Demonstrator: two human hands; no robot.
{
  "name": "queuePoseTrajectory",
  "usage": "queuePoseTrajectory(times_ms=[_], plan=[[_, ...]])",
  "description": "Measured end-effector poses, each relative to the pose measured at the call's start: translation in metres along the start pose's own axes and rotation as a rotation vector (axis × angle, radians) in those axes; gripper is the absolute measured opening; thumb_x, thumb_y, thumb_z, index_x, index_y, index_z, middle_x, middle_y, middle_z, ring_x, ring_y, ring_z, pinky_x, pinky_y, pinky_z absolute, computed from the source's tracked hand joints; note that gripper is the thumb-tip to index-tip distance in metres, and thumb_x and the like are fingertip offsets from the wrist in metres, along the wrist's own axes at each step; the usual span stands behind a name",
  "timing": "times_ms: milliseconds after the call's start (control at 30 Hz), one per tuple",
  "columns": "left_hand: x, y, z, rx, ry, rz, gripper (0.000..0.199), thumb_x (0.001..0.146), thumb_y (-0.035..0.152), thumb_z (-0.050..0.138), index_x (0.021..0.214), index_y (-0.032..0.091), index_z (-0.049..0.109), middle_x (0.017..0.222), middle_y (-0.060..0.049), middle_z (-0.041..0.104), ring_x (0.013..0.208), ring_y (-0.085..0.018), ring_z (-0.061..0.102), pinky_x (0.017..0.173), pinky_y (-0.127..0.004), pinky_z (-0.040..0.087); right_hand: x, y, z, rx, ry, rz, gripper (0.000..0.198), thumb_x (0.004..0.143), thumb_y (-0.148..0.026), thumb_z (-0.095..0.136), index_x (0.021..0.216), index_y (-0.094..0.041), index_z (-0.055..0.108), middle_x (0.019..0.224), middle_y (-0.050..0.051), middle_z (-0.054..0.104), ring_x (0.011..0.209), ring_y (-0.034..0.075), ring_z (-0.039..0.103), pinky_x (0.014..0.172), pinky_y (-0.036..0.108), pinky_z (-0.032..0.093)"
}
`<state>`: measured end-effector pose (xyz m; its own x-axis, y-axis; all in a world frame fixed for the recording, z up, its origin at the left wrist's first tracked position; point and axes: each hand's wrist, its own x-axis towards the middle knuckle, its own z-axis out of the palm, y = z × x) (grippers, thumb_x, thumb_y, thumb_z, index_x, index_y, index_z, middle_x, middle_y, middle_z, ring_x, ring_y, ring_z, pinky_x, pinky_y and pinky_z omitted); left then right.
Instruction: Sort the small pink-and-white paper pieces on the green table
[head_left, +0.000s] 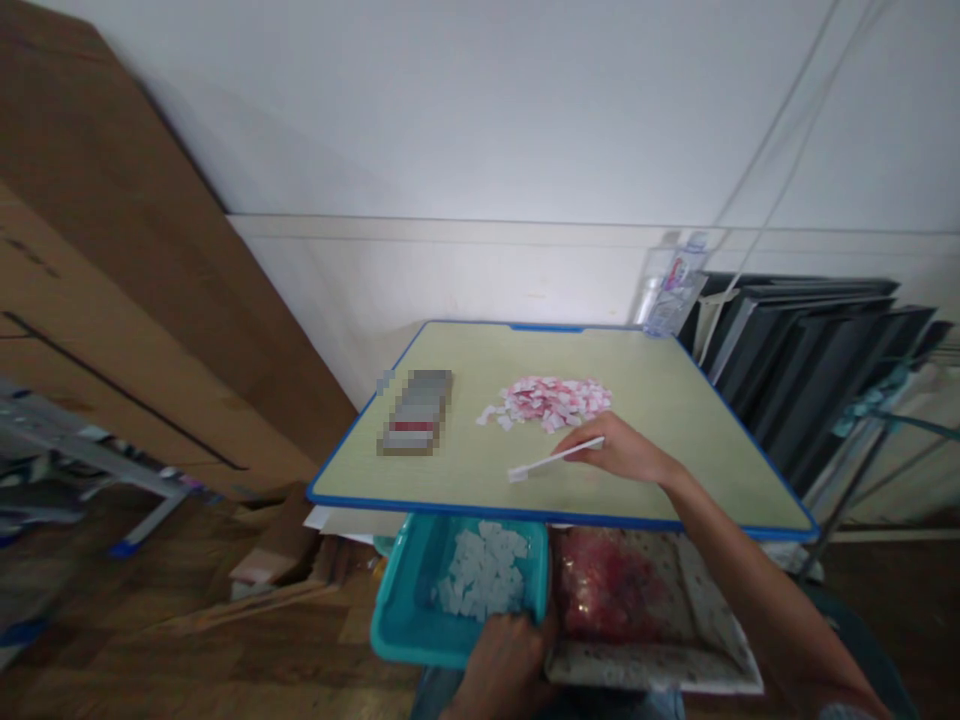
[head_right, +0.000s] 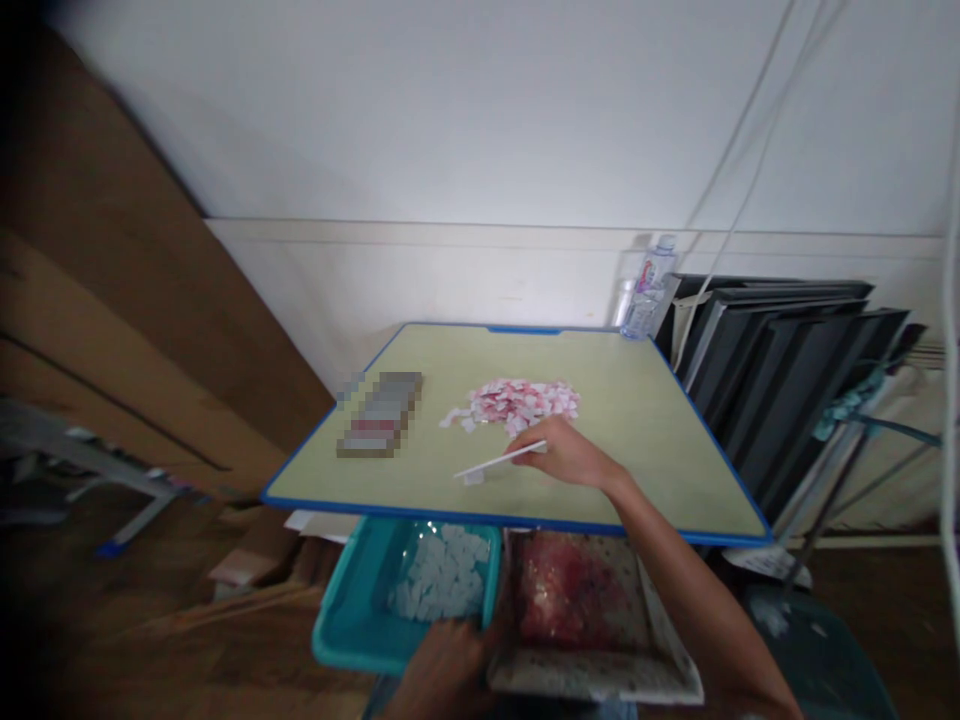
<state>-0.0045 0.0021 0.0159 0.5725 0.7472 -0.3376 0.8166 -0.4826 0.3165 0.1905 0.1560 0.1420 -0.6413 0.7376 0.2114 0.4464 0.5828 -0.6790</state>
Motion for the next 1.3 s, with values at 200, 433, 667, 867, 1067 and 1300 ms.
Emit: queuePoseTrajectory(times_ms=[200, 433, 667, 867, 1067, 1300], plan=[[0.001, -0.002, 0.003, 0.014, 0.02, 0.008, 0.036, 0.075, 0.033, 0.051, 0.107, 0.016, 0.05, 0.079, -0.011, 0.06, 0.072, -0.028, 0.056, 0.062, -0.035, 0.04, -0.015, 0.011, -0.007, 0.02, 0.158, 0.105, 0.022, 0.071, -0.031, 0.057, 0.08, -0.014, 0.068, 0.077, 0.005, 0.07, 0.069, 0.019, 0.062, 0.063, 0.029, 0.047], [-0.001, 0.001, 0.0, 0.027, 0.002, -0.009, 0.04, 0.073, 0.033, 0.054, 0.109, 0.016, 0.048, 0.082, -0.01, 0.06, 0.076, -0.028, 0.055, 0.065, -0.035, 0.04, -0.022, 0.0, -0.002, 0.051, 0.093, 0.055, 0.019, 0.075, -0.027, 0.054, 0.083, -0.017, 0.068, 0.079, 0.005, 0.07, 0.071, 0.017, 0.063, 0.066, 0.028, 0.048], [-0.002, 0.002, -0.004, 0.025, 0.023, 0.018, 0.034, 0.076, 0.033, 0.049, 0.106, 0.015, 0.05, 0.079, -0.011, 0.061, 0.072, -0.028, 0.056, 0.062, -0.036, 0.041, -0.007, -0.019, 0.025, 0.104, -0.023, -0.098, 0.018, 0.077, -0.023, 0.052, 0.085, -0.019, 0.068, 0.081, 0.005, 0.07, 0.073, 0.015, 0.063, 0.068, 0.026, 0.048], [-0.003, 0.002, -0.005, 0.007, 0.043, 0.025, 0.038, 0.079, 0.038, 0.047, 0.109, 0.015, 0.048, 0.08, -0.013, 0.06, 0.072, -0.029, 0.056, 0.062, -0.036, 0.041, -0.01, -0.027, 0.031, 0.148, 0.004, -0.097, 0.017, 0.076, -0.023, 0.054, 0.086, -0.018, 0.067, 0.082, 0.005, 0.069, 0.076, 0.015, 0.063, 0.071, 0.026, 0.048], [-0.003, 0.002, -0.003, 0.028, 0.03, 0.028, 0.033, 0.079, 0.037, 0.047, 0.103, 0.016, 0.051, 0.077, -0.011, 0.06, 0.071, -0.028, 0.056, 0.062, -0.036, 0.041, -0.011, -0.027, 0.038, 0.139, -0.012, -0.067, 0.018, 0.076, -0.021, 0.052, 0.086, -0.018, 0.067, 0.083, 0.005, 0.069, 0.075, 0.015, 0.064, 0.07, 0.026, 0.048], [-0.001, 0.0, 0.003, 0.054, 0.071, 0.043, 0.036, 0.078, 0.04, 0.048, 0.105, 0.016, 0.051, 0.076, -0.011, 0.061, 0.068, -0.028, 0.056, 0.059, -0.036, 0.042, -0.012, -0.032, 0.04, 0.114, -0.02, -0.101, 0.018, 0.076, -0.018, 0.054, 0.087, -0.018, 0.067, 0.085, 0.005, 0.069, 0.077, 0.014, 0.064, 0.072, 0.025, 0.048]])
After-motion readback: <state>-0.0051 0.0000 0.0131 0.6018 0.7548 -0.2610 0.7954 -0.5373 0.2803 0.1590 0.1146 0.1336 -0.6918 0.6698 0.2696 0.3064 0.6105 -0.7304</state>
